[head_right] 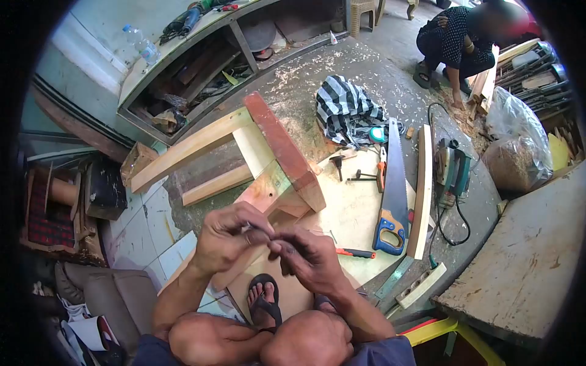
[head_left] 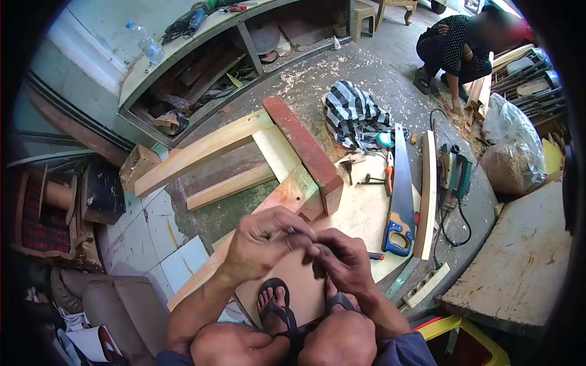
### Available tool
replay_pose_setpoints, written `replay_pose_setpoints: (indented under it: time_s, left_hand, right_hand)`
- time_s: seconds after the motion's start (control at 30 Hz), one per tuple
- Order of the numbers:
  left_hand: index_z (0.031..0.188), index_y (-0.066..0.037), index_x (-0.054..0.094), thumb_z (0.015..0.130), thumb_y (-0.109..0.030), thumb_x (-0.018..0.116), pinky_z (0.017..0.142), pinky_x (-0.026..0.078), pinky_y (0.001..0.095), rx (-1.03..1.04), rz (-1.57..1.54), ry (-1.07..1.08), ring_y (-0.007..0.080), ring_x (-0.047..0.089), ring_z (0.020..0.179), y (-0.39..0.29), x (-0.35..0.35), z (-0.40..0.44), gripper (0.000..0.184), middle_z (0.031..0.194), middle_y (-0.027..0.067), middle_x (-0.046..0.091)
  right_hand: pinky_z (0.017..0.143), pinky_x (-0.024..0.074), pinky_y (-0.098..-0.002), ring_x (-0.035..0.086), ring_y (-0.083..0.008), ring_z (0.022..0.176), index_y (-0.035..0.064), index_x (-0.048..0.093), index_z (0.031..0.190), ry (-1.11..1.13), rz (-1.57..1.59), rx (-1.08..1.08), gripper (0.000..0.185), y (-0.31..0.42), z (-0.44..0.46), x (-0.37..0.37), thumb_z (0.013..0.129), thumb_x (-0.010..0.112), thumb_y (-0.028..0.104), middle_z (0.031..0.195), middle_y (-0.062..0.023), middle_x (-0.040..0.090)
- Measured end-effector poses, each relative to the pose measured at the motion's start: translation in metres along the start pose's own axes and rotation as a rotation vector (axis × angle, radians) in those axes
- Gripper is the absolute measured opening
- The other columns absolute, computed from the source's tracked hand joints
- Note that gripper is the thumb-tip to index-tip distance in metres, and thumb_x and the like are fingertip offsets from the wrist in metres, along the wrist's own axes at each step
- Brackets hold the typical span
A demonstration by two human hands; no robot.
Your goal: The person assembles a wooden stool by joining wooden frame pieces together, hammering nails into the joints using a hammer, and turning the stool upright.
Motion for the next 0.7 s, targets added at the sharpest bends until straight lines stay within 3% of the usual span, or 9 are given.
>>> replay_pose_setpoints:
  time_s: [0.07, 0.1, 0.17, 0.23, 0.33, 0.43, 0.57, 0.6, 0.7]
  left_hand:
    - [0.098, -0.001, 0.074, 0.089, -0.001, 0.071, 0.073, 0.052, 0.0245, -0.058, -0.015, -0.195, 0.009, 0.065, 0.082, 0.003, -0.019, 0.0, 0.009, 0.088, 0.0043, 0.073]
    - [0.098, -0.001, 0.074, 0.089, -0.001, 0.071, 0.073, 0.052, 0.0245, -0.049, -0.019, -0.199, 0.009, 0.065, 0.082, 0.005, -0.023, 0.006, 0.009, 0.088, 0.0043, 0.073]
    - [0.099, 0.001, 0.074, 0.092, -0.004, 0.07, 0.07, 0.052, 0.0224, -0.058, 0.068, -0.378, 0.0076, 0.065, 0.08, 0.022, -0.049, 0.015, 0.01, 0.087, 0.0039, 0.073]
    - [0.099, 0.001, 0.074, 0.092, -0.006, 0.07, 0.07, 0.052, 0.0228, -0.059, 0.029, -0.384, 0.007, 0.065, 0.079, 0.041, -0.054, 0.025, 0.011, 0.086, 0.0038, 0.073]
    - [0.099, 0.001, 0.074, 0.093, -0.01, 0.07, 0.071, 0.053, 0.0234, -0.035, 0.021, -0.384, 0.0057, 0.064, 0.078, 0.058, -0.052, 0.036, 0.013, 0.084, 0.0035, 0.074]
    - [0.099, 0.0, 0.075, 0.093, -0.012, 0.069, 0.069, 0.053, 0.0249, 0.034, 0.114, -0.382, 0.0058, 0.065, 0.076, 0.055, -0.05, 0.033, 0.014, 0.084, 0.0034, 0.074]
    - [0.097, -0.001, 0.075, 0.091, -0.011, 0.071, 0.067, 0.055, 0.0283, 0.151, 0.238, -0.345, 0.0133, 0.07, 0.076, 0.042, -0.042, 0.031, 0.013, 0.085, 0.0095, 0.075]
    - [0.096, -0.001, 0.075, 0.089, -0.011, 0.072, 0.067, 0.056, 0.0296, 0.191, 0.319, -0.34, 0.0161, 0.072, 0.076, 0.037, -0.04, 0.03, 0.013, 0.085, 0.0116, 0.074]
    - [0.094, 0.0, 0.075, 0.088, -0.011, 0.072, 0.066, 0.056, 0.031, 0.275, 0.36, -0.317, 0.0197, 0.072, 0.076, 0.027, -0.035, 0.029, 0.012, 0.085, 0.0139, 0.074]
  right_hand:
    - [0.057, 0.0521, -0.0291, 0.066, -0.0155, 0.065, 0.0005, 0.063, 0.112, -0.108, -0.31, -0.052, 0.018, -0.007, 0.0, -0.007, 0.096, 0.063, 0.008, 0.085, -0.0112, 0.071]
    - [0.057, 0.0521, -0.0291, 0.066, -0.0155, 0.065, 0.0005, 0.063, 0.112, -0.105, -0.318, -0.057, 0.018, -0.024, -0.001, -0.013, 0.096, 0.063, 0.008, 0.085, -0.0112, 0.071]
    - [0.068, 0.0541, -0.0365, 0.068, -0.0277, 0.079, 0.0041, 0.06, 0.117, -0.094, -0.98, -0.002, 0.03, -0.084, -0.013, -0.042, 0.091, 0.068, 0.016, 0.095, -0.0135, 0.069]
    - [0.078, 0.0513, -0.0485, 0.065, -0.0373, 0.092, 0.0077, 0.057, 0.121, 0.005, -1.316, 0.128, 0.044, -0.16, -0.04, -0.069, 0.085, 0.072, 0.027, 0.099, -0.0148, 0.067]
    - [0.081, 0.0476, -0.0558, 0.062, -0.0394, 0.099, 0.0088, 0.056, 0.121, -0.022, -1.563, 0.161, 0.045, -0.201, -0.069, -0.085, 0.084, 0.071, 0.031, 0.102, -0.0168, 0.066]
    - [0.08, 0.046, -0.0589, 0.062, -0.0395, 0.097, 0.0096, 0.057, 0.117, 0.061, -1.468, 0.283, 0.04, -0.208, -0.077, -0.1, 0.085, 0.067, 0.032, 0.101, -0.0186, 0.066]
    - [0.075, 0.0505, -0.0568, 0.063, -0.0427, 0.094, 0.0089, 0.056, 0.116, -0.002, -1.29, 0.33, 0.037, -0.224, -0.086, -0.123, 0.089, 0.062, 0.033, 0.099, -0.0203, 0.065]
    - [0.076, 0.0529, -0.0542, 0.063, -0.0447, 0.093, 0.0082, 0.056, 0.116, 0.034, -1.287, 0.386, 0.035, -0.196, -0.084, -0.111, 0.091, 0.061, 0.033, 0.102, -0.0223, 0.064]
    - [0.079, 0.0535, -0.0525, 0.062, -0.046, 0.095, 0.0077, 0.058, 0.115, 0.041, -1.337, 0.456, 0.034, -0.2, -0.099, -0.11, 0.09, 0.061, 0.031, 0.107, -0.0233, 0.062]
Point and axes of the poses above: each hand's wrist, its own z-axis towards the middle knuckle, its own x-axis out of the palm, y = z × x, the point moved 8 cm from there along z, towards the middle knuckle
